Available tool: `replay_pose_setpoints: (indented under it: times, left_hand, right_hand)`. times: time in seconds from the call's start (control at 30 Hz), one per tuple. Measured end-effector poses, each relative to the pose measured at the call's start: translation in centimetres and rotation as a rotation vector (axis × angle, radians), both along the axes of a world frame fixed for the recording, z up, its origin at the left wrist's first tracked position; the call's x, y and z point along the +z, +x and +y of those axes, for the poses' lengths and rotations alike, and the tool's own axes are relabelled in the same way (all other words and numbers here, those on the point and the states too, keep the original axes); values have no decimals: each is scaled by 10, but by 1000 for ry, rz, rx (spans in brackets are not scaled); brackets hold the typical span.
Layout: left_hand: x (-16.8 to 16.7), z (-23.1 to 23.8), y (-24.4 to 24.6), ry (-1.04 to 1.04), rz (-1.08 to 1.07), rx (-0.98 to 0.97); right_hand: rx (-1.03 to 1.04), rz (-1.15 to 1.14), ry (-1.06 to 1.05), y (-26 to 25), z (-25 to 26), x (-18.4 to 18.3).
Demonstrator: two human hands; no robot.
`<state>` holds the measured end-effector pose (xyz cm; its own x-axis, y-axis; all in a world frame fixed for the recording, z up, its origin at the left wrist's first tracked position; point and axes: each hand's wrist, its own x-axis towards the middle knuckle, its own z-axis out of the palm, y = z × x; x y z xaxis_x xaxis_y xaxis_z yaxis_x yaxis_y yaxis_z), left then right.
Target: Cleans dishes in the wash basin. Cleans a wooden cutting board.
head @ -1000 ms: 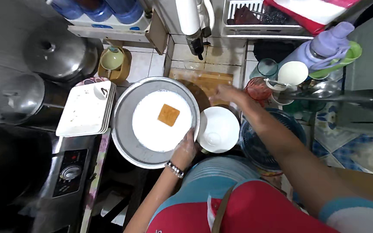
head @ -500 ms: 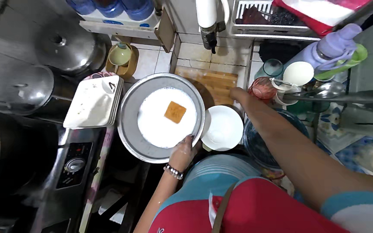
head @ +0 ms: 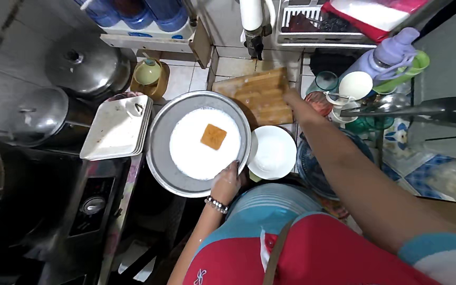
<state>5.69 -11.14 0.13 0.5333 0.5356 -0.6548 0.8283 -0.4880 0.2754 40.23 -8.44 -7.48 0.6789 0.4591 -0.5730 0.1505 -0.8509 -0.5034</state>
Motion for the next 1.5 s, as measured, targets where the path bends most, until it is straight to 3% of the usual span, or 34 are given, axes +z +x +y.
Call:
replay_pose_setpoints:
  times: [0.17, 0.57, 0.7, 0.8, 0.97, 1.07, 1.2, 1.3, 1.4, 1.5]
  left_hand:
    - [0, -1, 2, 21, -9, -4]
    - [-2, -1, 4, 17, -28, 10]
    - [-2, -1, 9, 19, -33, 10]
    - [-4, -1, 10, 18, -33, 6]
    - [-12, 22, -7, -121, -407, 88]
    - [21, 59, 2, -35, -550, 137]
    - [85, 120, 39, 169, -644, 154]
    - [111, 161, 97, 242, -739, 103]
    - [120, 187, 166, 293, -635, 30]
    - [86, 228, 228, 389, -513, -32]
  right_hand:
    - [-80, -20, 27, -1, 10, 58]
    - [-337, 65, 473, 7, -17, 72]
    - [-446, 197, 629, -8, -39, 78]
    - [-642, 370, 795, -29, -49, 88]
    - [-752, 680, 946, -68, -50, 97]
    - [-808, 827, 976, -90, -43, 112]
    - [-1016, 1025, 1071, -112, -39, 113]
    - [-1201, 1160, 1075, -115, -33, 97]
    - [-1127, 1176, 1041, -106, -27, 87]
    - [-929, 1137, 947, -91, -15, 81]
